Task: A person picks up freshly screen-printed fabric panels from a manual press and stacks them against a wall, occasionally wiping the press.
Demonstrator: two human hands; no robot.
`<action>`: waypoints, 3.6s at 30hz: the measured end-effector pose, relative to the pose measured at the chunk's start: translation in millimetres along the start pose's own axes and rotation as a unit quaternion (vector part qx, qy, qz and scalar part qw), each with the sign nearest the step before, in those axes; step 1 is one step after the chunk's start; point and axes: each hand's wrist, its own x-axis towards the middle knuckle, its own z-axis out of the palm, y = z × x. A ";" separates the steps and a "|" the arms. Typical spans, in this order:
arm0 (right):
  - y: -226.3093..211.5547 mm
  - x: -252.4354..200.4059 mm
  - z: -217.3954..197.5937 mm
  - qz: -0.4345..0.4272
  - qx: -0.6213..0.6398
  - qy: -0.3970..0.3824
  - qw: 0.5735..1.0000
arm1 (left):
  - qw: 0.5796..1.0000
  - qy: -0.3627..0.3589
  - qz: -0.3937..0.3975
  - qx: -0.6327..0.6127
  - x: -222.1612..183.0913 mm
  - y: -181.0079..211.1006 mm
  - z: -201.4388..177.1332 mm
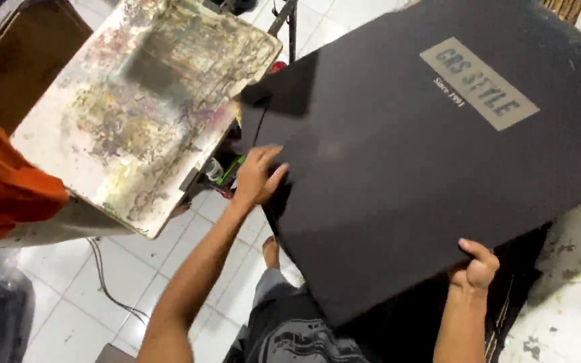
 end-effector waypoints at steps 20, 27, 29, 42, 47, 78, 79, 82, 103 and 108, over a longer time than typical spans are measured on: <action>-50.6 -13.4 10.6 -0.048 -0.115 0.059 0.990 | 0.977 -0.142 0.153 0.037 -17.7 -44.3 -19.0; -37.2 58.4 -31.5 -0.034 -0.106 0.079 0.991 | 0.938 -0.206 0.273 0.048 -56.3 12.5 -28.8; -33.3 72.7 -34.6 0.014 -0.104 0.100 0.989 | 0.933 -0.182 0.308 0.035 -61.2 29.3 -23.7; 42.6 198.8 -84.3 0.183 -0.006 0.022 0.983 | 0.898 -0.175 0.403 0.024 -48.8 49.6 9.8; 44.8 207.5 -44.7 0.055 -0.125 0.031 0.990 | 0.914 -0.202 0.352 -0.021 -37.4 43.7 71.1; 247.1 12.6 -119.4 0.024 -0.763 0.099 0.639 | 0.826 -0.497 -0.231 -0.129 -73.4 158.2 390.9; 243.8 8.3 -130.4 0.058 -0.751 0.081 0.653 | 0.806 -0.512 -0.258 -0.149 -68.2 157.6 368.7; 224.6 -9.6 -146.0 0.084 -0.737 0.068 0.667 | 0.771 -0.527 -0.320 -0.160 -85.8 126.5 304.9; 136.2 5.0 -246.8 -0.035 -0.711 0.112 0.693 | 0.676 -0.406 -0.613 -0.050 -300.0 -109.6 84.6; 133.6 -60.4 -291.0 -0.149 -0.680 0.169 0.698 | 0.697 -0.420 -0.578 -0.060 -264.2 -95.8 119.0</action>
